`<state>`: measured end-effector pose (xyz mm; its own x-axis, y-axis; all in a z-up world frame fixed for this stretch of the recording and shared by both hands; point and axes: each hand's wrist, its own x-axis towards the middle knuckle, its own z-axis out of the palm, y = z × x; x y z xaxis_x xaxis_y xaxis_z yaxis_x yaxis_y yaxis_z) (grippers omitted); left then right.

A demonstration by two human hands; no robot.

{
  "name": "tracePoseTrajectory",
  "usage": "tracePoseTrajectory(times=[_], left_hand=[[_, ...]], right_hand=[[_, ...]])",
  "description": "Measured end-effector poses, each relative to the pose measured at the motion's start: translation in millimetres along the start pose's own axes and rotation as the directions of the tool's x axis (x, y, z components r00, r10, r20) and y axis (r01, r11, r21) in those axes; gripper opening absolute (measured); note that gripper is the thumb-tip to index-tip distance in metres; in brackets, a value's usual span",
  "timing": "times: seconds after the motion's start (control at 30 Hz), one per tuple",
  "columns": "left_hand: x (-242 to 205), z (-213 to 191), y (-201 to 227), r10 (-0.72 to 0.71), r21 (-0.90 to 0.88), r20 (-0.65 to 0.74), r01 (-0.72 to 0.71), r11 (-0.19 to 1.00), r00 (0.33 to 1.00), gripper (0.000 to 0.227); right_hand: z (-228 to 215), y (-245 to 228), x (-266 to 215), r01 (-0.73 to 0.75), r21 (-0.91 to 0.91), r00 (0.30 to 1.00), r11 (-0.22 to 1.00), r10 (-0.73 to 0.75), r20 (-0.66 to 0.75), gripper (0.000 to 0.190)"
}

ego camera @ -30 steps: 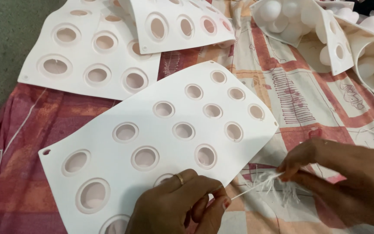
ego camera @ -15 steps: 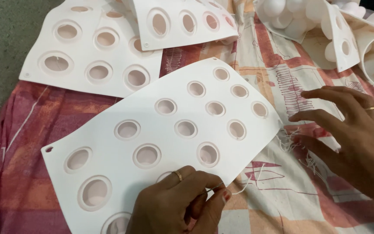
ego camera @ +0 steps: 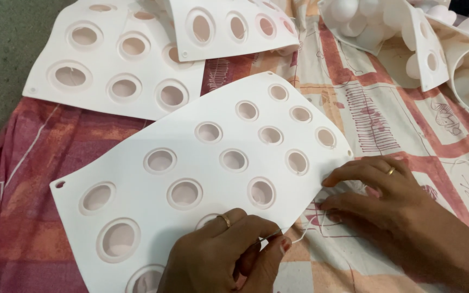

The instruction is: Threading white silicone molds with a needle and thread.

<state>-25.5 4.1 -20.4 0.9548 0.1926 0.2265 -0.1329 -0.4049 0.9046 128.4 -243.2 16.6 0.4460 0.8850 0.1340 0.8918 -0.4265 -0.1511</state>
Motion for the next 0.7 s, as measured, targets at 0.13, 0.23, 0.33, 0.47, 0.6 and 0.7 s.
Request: tracePoseTrajectory(times=[0.13,0.23,0.33,0.47,0.6,0.7], left_hand=[[-1.8,1.7,-2.7,0.013,0.015,-0.004,-0.013,1.0,1.0,0.009],[-1.0,-0.1,-3.3,0.036,0.026,-0.007,-0.036,0.999,0.999,0.009],[-0.8,-1.2,-3.8,0.047,0.023,-0.016,-0.046,0.999,0.999,0.009],[0.0,-1.7,-7.9,0.07,0.031,-0.027,-0.069,0.997,0.997,0.009],[-0.2,-2.7,-9.4,0.09,0.046,-0.021,-0.089,0.995,0.996,0.01],[-0.7,-2.4,-9.7,0.073,0.051,-0.018,-0.072,0.996,0.997,0.009]], right_hand=[[3.2,-0.2,-3.2,0.032,-0.175,0.999,0.984,-0.038,-0.029,0.03],[-12.8,-4.1,3.0,-0.016,-0.218,0.999,0.976,0.006,-0.047,0.021],[-22.4,24.6,-0.7,-0.18,-0.33,0.982,0.927,0.151,-0.11,0.02],[-33.7,48.6,-4.5,-0.275,-0.41,0.955,0.869,0.198,-0.221,0.015],[-36.7,51.4,-2.2,-0.334,-0.409,0.941,0.849,0.276,-0.195,0.045],[-37.8,39.0,-5.6,-0.311,-0.27,0.946,0.911,0.27,-0.178,0.044]])
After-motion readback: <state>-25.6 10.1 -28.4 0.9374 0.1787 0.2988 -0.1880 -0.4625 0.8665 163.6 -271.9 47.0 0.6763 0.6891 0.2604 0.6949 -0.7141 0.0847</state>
